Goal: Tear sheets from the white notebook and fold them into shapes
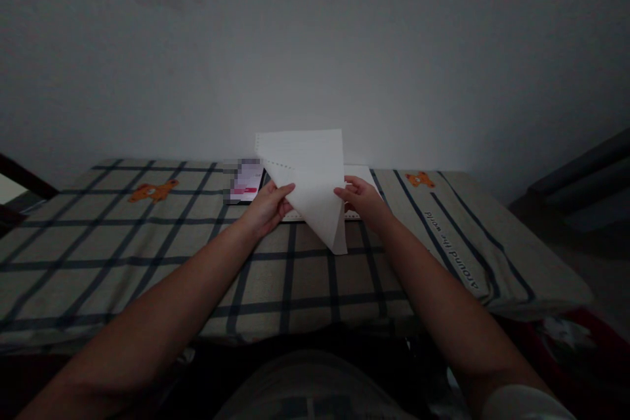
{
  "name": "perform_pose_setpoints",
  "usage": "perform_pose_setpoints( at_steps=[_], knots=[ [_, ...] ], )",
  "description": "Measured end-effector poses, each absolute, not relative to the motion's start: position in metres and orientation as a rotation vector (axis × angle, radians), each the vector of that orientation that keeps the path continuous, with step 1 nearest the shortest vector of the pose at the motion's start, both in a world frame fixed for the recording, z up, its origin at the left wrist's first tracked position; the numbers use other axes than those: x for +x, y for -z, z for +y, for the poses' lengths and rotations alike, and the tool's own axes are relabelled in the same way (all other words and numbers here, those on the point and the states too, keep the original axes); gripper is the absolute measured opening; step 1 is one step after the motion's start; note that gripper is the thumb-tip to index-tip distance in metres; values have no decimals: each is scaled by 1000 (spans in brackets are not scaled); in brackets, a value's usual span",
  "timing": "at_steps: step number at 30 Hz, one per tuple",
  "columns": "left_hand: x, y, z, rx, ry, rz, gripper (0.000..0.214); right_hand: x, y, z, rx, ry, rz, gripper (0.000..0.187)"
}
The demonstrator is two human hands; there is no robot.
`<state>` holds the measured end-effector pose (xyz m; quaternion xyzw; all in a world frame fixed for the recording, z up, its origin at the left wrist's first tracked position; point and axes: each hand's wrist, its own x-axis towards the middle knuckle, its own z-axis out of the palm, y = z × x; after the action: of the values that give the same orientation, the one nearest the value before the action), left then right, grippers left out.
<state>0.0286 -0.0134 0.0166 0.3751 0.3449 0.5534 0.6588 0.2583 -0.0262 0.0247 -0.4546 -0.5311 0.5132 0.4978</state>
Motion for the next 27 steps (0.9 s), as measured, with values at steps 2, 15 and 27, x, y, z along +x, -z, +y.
perform_pose_setpoints(
  at_steps=[2, 15, 27],
  knots=[
    [29, -17, -13, 839, -1258, 784, 33, 259, -22, -26, -1093, -1242, -1322, 42],
    [29, -14, -16, 903, -1239, 822, 42, 263, -23, -28, -1242, -907, -1544, 54],
    [30, -7, -14, 923, -1293, 866, 47, 260, -22, -27, -1156, -978, -1464, 39]
  ],
)
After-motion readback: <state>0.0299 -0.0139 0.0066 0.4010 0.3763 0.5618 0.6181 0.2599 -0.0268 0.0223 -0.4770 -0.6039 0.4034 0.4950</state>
